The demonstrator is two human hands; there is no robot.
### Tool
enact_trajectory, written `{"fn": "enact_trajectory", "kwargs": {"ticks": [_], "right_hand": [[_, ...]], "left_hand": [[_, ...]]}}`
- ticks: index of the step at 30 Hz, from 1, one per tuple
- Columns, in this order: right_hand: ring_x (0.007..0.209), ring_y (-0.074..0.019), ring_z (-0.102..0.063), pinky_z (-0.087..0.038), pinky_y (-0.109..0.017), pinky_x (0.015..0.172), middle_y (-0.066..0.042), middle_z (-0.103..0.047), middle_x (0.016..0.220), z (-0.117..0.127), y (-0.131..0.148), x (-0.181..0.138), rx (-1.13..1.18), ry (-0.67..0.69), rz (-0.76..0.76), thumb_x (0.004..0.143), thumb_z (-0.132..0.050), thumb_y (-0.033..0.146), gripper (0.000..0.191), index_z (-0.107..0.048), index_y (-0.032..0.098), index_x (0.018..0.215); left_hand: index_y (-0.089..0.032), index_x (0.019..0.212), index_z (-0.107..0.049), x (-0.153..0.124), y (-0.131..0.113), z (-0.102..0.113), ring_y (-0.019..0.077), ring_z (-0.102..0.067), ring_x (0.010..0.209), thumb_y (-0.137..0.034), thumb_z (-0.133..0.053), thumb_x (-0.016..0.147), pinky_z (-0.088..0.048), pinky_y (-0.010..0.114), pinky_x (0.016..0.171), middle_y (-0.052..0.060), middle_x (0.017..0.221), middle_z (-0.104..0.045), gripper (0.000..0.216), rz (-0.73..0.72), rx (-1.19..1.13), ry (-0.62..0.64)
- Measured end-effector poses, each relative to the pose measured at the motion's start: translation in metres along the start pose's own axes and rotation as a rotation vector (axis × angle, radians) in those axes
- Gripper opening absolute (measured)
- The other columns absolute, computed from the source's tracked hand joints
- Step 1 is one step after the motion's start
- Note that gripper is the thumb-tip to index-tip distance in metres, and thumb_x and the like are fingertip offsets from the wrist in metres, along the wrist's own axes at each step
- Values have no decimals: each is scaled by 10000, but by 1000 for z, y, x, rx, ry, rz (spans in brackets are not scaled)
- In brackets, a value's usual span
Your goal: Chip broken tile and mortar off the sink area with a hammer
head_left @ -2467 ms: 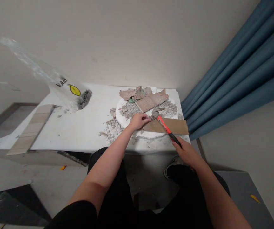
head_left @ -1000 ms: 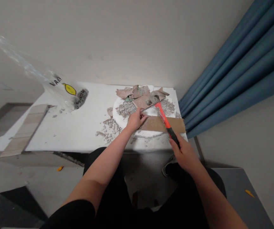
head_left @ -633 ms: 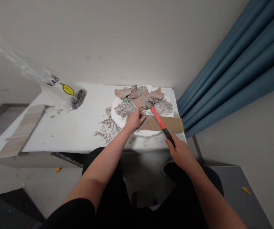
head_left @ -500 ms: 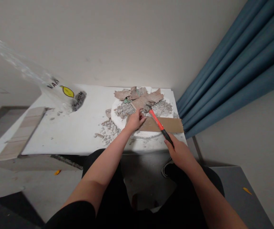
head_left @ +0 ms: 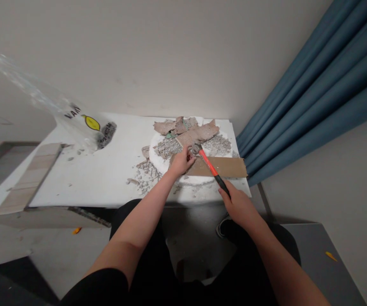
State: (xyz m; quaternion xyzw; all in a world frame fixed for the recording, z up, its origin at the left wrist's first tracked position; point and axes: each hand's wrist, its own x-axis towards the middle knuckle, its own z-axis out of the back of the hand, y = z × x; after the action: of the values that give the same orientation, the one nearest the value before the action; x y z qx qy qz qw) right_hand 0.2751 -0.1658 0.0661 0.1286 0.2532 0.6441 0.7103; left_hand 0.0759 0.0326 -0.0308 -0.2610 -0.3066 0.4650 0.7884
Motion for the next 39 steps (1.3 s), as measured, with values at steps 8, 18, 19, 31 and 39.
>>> {"fn": "enact_trajectory", "kwargs": {"ticks": [8,18,19,31,39], "right_hand": [[940,-315,-695,-475,-354,764,-145,-743,1043,2,4,-1,13,-2,-3,1018,-375,356,456,-543,159,1393],[969,-316,-694,-461,-347,775,-137,-737,1097,1,4,-3,35,-4,0,1024,-379,363,456,-522,183,1417],[973,-318,-693,-460,-349,776,-136,-735,1104,2,4,-3,39,-18,0,1025,-374,369,463,-510,187,1429],[975,-327,-691,-472,-362,781,-147,-734,1084,-1,-2,-3,55,-31,-7,1018,-375,368,454,-529,168,1395],[938,-312,-698,-466,-349,763,-139,-742,1027,-3,0,-3,12,-12,-12,1026,-368,369,452,-521,168,1401]], "left_hand": [[-203,1359,-413,1,5,-3,140,-628,678,-255,-638,846,-462,240,674,-36,776,-673,563,-32,-52,-10],[-197,1391,-408,1,5,-3,141,-624,660,-258,-646,838,-460,242,668,-31,770,-683,605,-14,-61,4],[-199,1398,-400,1,6,-3,140,-621,658,-252,-643,836,-462,242,668,-32,770,-683,614,-21,-70,6],[-217,1443,-334,1,7,-5,90,-551,645,-182,-656,798,-439,208,639,-44,841,-634,722,-68,-183,-20],[-190,1443,-314,4,10,-4,103,-545,678,-148,-587,725,-455,243,632,27,1006,-616,770,-106,-211,-114]]}}
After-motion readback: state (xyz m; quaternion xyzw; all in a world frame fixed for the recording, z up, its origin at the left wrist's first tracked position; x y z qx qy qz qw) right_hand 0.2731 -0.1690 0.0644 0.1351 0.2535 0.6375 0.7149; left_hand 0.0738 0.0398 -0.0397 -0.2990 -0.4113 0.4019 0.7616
